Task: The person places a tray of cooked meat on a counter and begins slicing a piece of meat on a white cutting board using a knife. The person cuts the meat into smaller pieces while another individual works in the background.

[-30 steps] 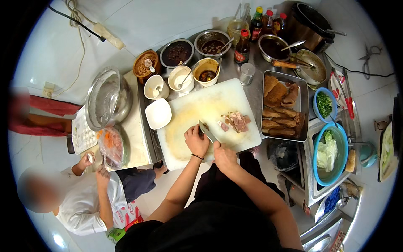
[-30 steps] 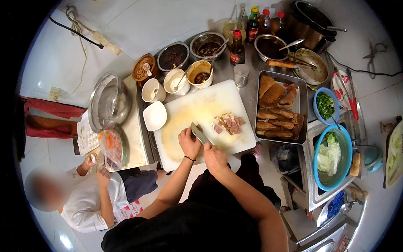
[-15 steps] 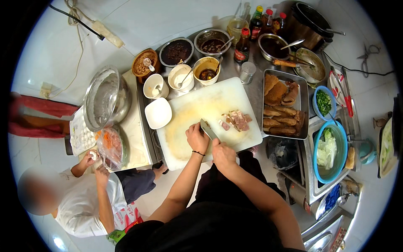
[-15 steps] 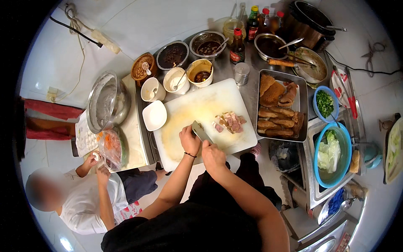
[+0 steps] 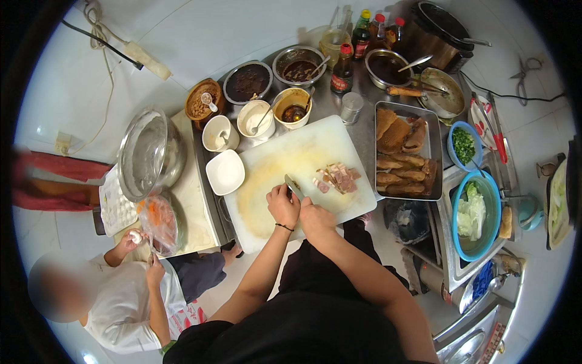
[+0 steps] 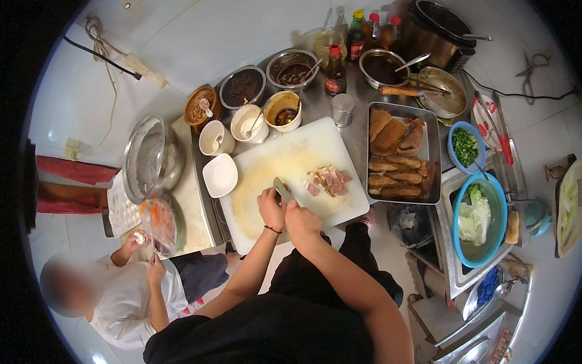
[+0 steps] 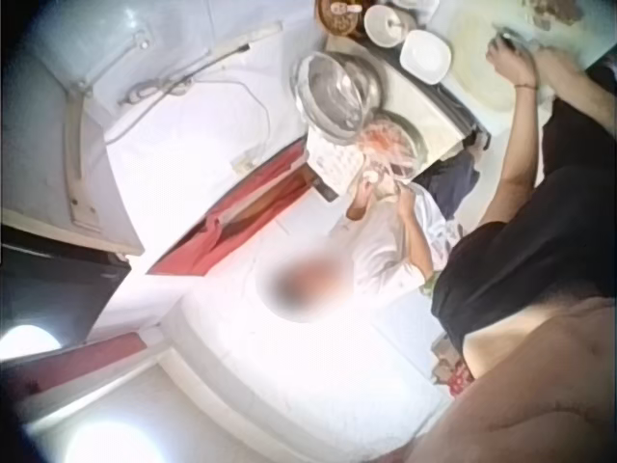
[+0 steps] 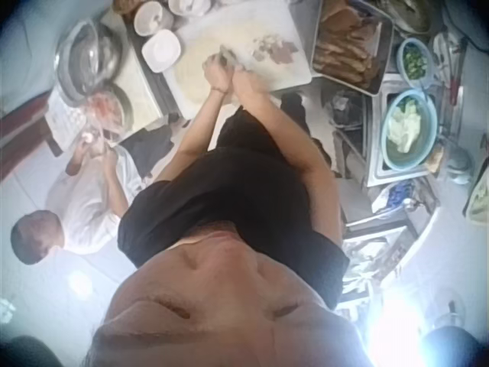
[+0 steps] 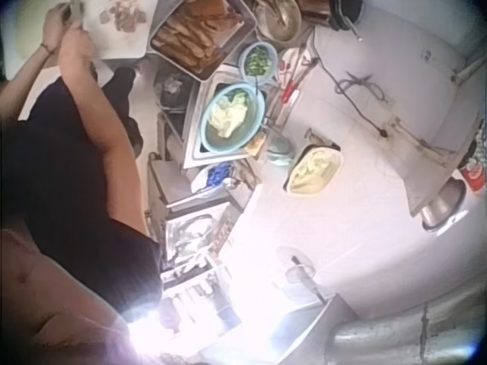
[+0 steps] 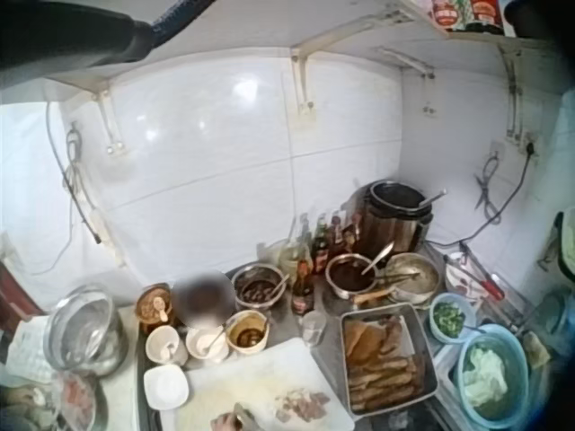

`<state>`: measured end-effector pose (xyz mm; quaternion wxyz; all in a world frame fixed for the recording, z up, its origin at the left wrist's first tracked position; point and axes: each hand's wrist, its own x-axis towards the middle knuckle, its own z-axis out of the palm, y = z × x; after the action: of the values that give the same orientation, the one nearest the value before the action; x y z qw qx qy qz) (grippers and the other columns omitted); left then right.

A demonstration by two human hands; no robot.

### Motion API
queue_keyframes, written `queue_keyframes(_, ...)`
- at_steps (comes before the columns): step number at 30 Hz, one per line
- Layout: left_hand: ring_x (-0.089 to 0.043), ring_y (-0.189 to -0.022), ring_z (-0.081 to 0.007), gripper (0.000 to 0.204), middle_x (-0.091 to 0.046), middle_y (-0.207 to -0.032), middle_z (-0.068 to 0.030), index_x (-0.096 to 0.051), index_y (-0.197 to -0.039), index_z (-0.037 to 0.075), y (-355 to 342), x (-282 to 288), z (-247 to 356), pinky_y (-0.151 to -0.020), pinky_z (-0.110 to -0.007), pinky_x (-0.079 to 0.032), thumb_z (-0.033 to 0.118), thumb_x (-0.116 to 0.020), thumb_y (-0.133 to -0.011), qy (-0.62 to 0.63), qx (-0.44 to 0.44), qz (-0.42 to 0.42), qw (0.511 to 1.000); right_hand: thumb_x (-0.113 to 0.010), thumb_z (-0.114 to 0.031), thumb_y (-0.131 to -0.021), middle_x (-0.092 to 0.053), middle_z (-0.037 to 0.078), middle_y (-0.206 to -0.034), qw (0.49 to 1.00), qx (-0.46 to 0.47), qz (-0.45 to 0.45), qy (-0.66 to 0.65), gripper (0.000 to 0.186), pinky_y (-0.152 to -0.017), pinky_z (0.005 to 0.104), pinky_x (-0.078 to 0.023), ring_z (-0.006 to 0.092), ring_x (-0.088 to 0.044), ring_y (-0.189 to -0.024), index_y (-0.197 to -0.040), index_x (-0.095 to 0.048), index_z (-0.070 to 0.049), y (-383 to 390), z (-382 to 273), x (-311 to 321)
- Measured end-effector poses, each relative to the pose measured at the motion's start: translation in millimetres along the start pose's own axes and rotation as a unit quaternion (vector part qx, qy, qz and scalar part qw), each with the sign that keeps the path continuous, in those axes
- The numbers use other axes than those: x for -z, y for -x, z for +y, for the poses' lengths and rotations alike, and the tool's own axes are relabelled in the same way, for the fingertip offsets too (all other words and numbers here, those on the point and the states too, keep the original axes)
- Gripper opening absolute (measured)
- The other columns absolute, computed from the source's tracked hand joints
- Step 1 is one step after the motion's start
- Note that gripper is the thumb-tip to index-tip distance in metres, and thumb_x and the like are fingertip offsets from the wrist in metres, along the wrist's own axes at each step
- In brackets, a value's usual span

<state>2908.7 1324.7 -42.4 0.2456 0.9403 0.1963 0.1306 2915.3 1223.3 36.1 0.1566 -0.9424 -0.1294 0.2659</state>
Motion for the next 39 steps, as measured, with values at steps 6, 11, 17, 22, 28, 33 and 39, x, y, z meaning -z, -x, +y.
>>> queue_keyframes(6, -0.046, -0.088, -0.0324, 0.030, -0.055, -0.095, -0.0139, -0.059, -0.097, 0.002, 4, 2, 3, -0.077, -0.038, -0.040, 0.006, -0.059, -0.067, 0.040, -0.009, 0.011, 0.999, -0.045, -0.015, -0.084, -0.062, 0.019, -0.079, 0.998, 0.011, -0.020, -0.057, 0.015, -0.063, 0.0377, -0.051, 0.0312, -0.063, -0.074, -0.091, -0.043, -0.002, -9, 2, 2)
queue_keyframes(11, -0.046, -0.089, -0.0336, 0.032, -0.055, -0.097, -0.0166, -0.058, -0.101, 0.003, 2, 1, -7, -0.079, -0.040, -0.040, 0.009, -0.059, -0.070, 0.026, -0.016, -0.014, 0.999, -0.041, -0.023, -0.087, -0.063, 0.017, -0.078, 0.999, 0.022, 0.022, -0.042, 0.020, -0.060, 0.0370, -0.052, 0.0279, -0.064, -0.072, -0.092, -0.044, -0.003, -35, 4, -26)
queue_keyframes(17, -0.047, -0.089, -0.0342, 0.033, -0.054, -0.096, -0.0183, -0.057, -0.102, 0.003, -3, -1, -21, -0.081, -0.041, -0.038, 0.009, -0.059, -0.069, 0.053, -0.037, -0.038, 0.997, -0.046, -0.015, -0.083, -0.063, 0.018, -0.076, 0.995, 0.054, 0.074, -0.047, 0.015, -0.060, 0.0383, -0.052, 0.0295, -0.064, -0.071, -0.091, -0.042, -0.003, -35, 7, -31)
queue_keyframes(22, -0.048, -0.088, -0.0327, 0.029, -0.056, -0.094, -0.0144, -0.059, -0.094, 0.005, -2, 3, -14, -0.080, -0.039, -0.040, 0.014, -0.061, -0.067, 0.054, -0.024, -0.014, 0.998, -0.046, -0.010, -0.081, -0.062, 0.018, -0.078, 0.997, 0.002, 0.063, -0.038, 0.014, -0.062, 0.0377, -0.052, 0.0307, -0.063, -0.072, -0.092, -0.042, -0.002, -3, 16, -43)
queue_keyframes(28, -0.048, -0.086, -0.0314, 0.033, -0.057, -0.093, -0.0114, -0.059, -0.094, 0.007, -3, 4, -8, -0.077, -0.038, -0.042, 0.021, -0.062, -0.064, 0.042, -0.027, -0.006, 0.999, -0.045, -0.009, -0.082, -0.062, 0.017, -0.078, 0.998, 0.008, 0.054, -0.026, 0.012, -0.060, 0.0360, -0.052, 0.0299, -0.063, -0.071, -0.092, -0.042, -0.004, 15, 30, -21)
queue_keyframes(33, -0.049, -0.082, -0.0314, 0.030, -0.057, -0.088, -0.0126, -0.059, -0.095, 0.004, -1, 4, -8, -0.076, -0.036, -0.040, 0.012, -0.063, -0.066, 0.053, -0.039, 0.014, 0.998, -0.049, -0.008, -0.078, -0.061, 0.014, -0.072, 0.996, 0.043, 0.077, 0.019, 0.014, -0.058, 0.0359, -0.052, 0.0288, -0.063, -0.068, -0.090, -0.043, -0.004, 27, 21, -15)
queue_keyframes(39, -0.049, -0.081, -0.0316, 0.031, -0.057, -0.089, -0.0131, -0.059, -0.096, 0.004, -3, 3, -13, -0.075, -0.037, -0.041, 0.011, -0.062, -0.065, 0.046, -0.035, 0.016, 0.998, -0.048, -0.010, -0.080, -0.062, 0.016, -0.073, 0.998, 0.036, 0.053, 0.000, 0.011, -0.058, 0.0360, -0.052, 0.0287, -0.064, -0.065, -0.088, -0.043, -0.003, 17, 18, -23)
